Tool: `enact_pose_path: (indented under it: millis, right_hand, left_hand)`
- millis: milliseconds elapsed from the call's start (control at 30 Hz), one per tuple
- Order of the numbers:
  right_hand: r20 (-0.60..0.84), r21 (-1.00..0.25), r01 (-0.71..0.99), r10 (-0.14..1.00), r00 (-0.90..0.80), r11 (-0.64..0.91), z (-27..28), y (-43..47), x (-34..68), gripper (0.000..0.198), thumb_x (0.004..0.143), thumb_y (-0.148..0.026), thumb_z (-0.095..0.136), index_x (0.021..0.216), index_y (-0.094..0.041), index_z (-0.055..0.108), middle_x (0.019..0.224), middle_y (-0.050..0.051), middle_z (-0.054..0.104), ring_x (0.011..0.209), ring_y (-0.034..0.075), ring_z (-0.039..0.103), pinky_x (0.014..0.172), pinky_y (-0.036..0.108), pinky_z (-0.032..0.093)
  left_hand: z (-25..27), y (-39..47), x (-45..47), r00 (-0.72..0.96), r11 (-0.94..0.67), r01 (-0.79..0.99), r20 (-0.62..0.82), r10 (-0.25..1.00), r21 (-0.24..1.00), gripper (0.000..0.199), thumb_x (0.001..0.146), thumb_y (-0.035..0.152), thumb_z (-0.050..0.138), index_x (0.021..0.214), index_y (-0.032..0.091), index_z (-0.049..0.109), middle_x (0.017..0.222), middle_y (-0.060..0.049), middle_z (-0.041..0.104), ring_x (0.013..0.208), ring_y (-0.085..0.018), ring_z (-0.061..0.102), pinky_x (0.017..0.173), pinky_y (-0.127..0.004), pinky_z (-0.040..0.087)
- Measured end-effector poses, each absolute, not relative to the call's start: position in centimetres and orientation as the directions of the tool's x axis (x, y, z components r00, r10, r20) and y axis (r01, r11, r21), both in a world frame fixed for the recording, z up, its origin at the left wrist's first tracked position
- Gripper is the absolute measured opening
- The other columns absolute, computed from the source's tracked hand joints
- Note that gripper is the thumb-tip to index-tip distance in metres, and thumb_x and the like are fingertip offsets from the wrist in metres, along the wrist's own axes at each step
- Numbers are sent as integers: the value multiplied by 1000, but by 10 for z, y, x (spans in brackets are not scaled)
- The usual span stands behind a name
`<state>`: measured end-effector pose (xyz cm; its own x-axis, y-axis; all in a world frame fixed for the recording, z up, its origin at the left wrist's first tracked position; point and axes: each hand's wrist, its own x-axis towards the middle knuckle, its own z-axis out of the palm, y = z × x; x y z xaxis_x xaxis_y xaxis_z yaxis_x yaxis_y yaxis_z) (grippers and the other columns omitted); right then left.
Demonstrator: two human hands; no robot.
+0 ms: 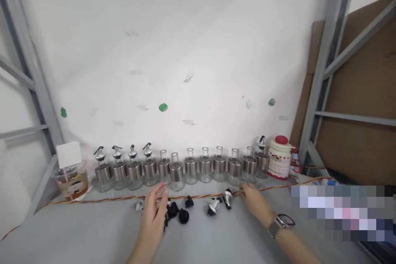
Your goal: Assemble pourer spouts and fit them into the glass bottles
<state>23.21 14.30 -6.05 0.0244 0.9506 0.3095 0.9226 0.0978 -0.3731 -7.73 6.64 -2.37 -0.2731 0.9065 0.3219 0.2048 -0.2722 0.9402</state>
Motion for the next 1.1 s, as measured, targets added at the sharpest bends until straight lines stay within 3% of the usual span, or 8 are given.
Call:
enact_pose_path:
  millis: [100,267,500,633,800,933,1100]
  right_hand:
    - [361,-351,928,932,13,123,-66,151,233,28,77,-4,41,93,-9,64,95,15,64,93,22,58,85,29,40]
    - [418,-337,937,906,60,94,-68,156,236,37,76,-1,37,103,-9,61,106,14,61,103,21,54,92,31,37]
    - [416,-352,935,889,190,-35,-67,154,241,38,73,0,37,102,-5,60,102,17,62,98,22,57,83,30,41]
    - [410,-325,943,888,206,-69,-64,149,240,33,74,-5,40,97,-10,62,96,16,64,91,24,59,75,31,41]
    - [412,-296,951,885,214,-93,-59,144,237,26,75,-5,41,87,-12,63,90,13,65,84,22,60,70,28,39]
    - [449,-287,951,862,237,-112,-50,138,231,25,76,-7,43,94,-11,59,95,16,63,86,26,59,74,35,36]
    - [526,-255,963,848,63,86,-33,120,209,25,80,-8,38,95,-13,58,97,14,60,95,27,53,79,38,35]
  left_hand:
    - [-24,70,-85,-257,-213,462,360,897,861,35,80,46,43,100,19,51,108,-9,48,99,-25,52,82,-40,44]
    - [-25,67,-86,-116,-184,771,418,901,610,25,84,36,36,89,19,54,94,-6,48,89,-22,54,81,-38,43]
    - [-11,59,-79,-65,-36,957,336,940,287,29,87,29,27,87,17,53,89,-9,58,83,-23,59,73,-34,44]
    - [-4,57,-81,-169,152,983,180,969,105,35,88,31,28,104,9,50,84,-14,66,79,-30,64,65,-38,45]
    - [-3,55,-79,-181,175,973,28,983,149,43,88,33,27,117,6,43,84,-16,70,79,-33,66,65,-42,46]
    - [1,52,-78,-183,175,971,37,982,165,43,88,34,25,116,7,45,83,-17,70,77,-34,66,64,-43,46]
    - [0,53,-79,-205,196,974,71,976,115,43,88,32,25,113,6,49,82,-18,71,76,-34,66,62,-42,47]
